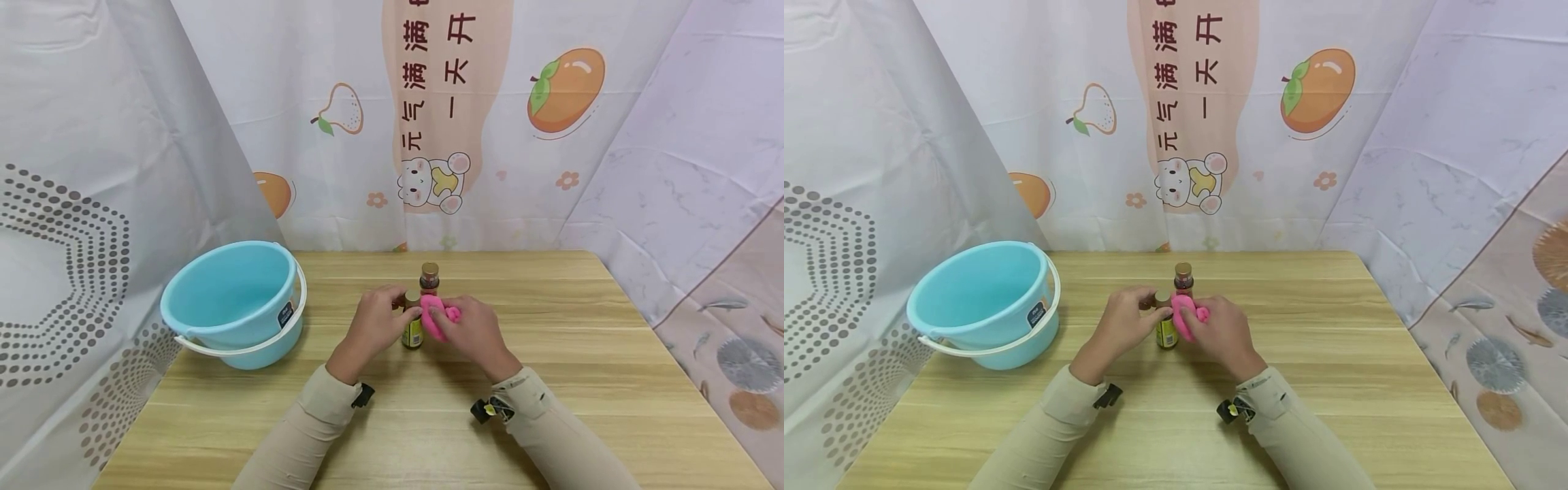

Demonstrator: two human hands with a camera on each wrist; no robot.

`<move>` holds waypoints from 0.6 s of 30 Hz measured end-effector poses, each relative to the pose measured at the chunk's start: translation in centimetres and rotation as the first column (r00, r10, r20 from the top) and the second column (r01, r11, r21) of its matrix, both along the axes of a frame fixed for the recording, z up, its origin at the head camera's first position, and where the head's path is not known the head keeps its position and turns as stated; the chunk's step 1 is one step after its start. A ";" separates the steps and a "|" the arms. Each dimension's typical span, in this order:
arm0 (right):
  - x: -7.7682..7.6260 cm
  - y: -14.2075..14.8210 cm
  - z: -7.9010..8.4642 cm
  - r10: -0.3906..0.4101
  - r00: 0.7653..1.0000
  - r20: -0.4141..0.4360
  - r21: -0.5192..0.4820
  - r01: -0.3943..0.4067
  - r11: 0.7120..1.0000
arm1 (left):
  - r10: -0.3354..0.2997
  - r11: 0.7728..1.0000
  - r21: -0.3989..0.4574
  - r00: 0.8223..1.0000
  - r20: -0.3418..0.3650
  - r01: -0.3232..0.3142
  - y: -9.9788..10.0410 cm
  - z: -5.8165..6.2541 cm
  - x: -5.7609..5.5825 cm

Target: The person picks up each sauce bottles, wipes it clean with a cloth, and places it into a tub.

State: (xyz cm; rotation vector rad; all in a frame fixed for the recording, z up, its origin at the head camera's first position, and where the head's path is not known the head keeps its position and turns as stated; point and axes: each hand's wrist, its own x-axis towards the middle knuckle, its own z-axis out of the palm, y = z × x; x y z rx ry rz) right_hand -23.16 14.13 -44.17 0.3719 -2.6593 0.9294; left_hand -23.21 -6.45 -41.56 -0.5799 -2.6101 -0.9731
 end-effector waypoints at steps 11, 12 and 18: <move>-0.2 -0.1 -0.8 0.001 0.995 0.098 0.038 -0.005 0.999 | -0.003 1.000 0.020 1.000 0.015 0.003 0.0 0.0 0.0; -0.3 0.0 -0.9 0.000 0.994 0.106 0.043 -0.005 0.999 | -0.003 1.000 0.020 1.000 0.016 0.002 0.0 0.0 0.0; -0.6 0.0 -1.5 0.004 0.994 0.108 0.089 -0.014 0.996 | 0.004 1.000 0.003 1.000 0.023 -0.004 0.0 -0.1 0.0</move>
